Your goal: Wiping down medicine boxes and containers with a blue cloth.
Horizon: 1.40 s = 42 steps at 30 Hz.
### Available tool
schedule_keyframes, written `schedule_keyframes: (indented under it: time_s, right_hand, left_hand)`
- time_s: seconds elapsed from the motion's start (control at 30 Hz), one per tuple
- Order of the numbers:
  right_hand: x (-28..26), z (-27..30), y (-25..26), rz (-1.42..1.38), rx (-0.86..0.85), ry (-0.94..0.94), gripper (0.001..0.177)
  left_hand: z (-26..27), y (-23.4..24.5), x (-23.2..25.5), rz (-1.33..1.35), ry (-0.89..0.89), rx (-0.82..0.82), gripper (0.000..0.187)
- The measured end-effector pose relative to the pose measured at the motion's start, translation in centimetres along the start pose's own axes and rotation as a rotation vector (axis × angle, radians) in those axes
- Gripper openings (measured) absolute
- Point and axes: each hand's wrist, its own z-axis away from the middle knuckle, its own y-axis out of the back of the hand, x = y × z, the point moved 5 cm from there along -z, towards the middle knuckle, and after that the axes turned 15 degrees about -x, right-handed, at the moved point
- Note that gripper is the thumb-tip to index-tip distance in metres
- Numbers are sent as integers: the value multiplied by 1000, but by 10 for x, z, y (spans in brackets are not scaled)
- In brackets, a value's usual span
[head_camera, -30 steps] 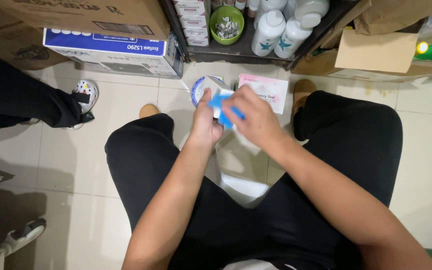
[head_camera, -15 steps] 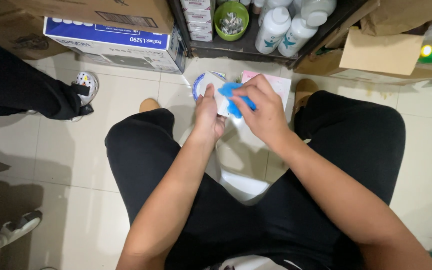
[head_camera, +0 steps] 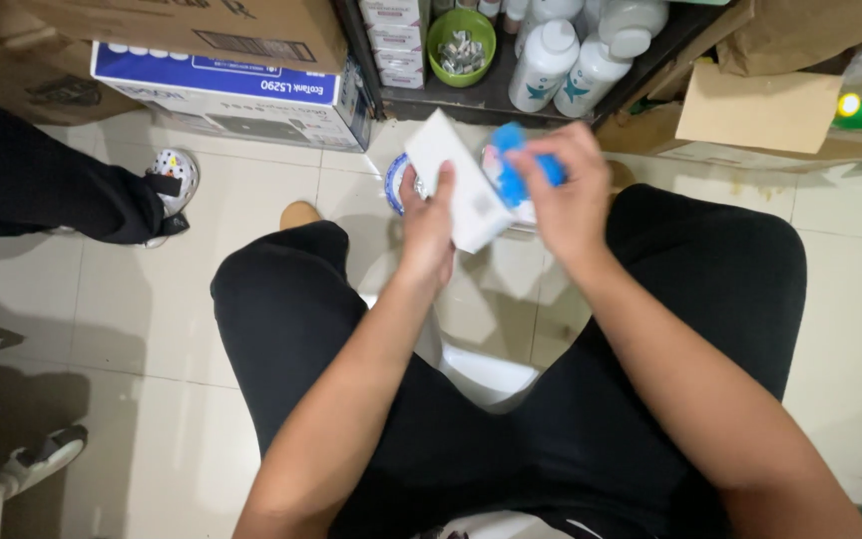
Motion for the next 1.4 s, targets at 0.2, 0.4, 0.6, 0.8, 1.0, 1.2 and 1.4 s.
schedule_keyframes:
  time_s: [0.2, 0.4, 0.6, 0.8, 1.0, 1.2, 1.4]
  right_hand:
    - [-8, -7, 39, -163, 154, -191, 14]
    - [-33, 4, 35, -44, 106, 67, 14]
    - [-48, 12, -2, -62, -62, 122, 11]
    - [-38, 5, 0, -12, 23, 123, 9]
    - [-58, 18, -21, -79, -91, 99, 9]
    - [-15, 0, 13, -50, 54, -48, 13]
    - [25, 16, 8, -553, 281, -511, 31]
  left_hand:
    - [38, -49, 67, -660, -585, -387, 82]
    - [26, -39, 61, -990, -634, -239, 73]
    - [39, -44, 67, -1111, -700, -162, 67]
    - [42, -43, 75, -1101, -710, -155, 66]
    - [36, -37, 68, -1061, -657, -212, 69]
    - [38, -43, 77, -999, -664, -231, 57]
    - [7, -21, 47, -222, -334, -463, 96]
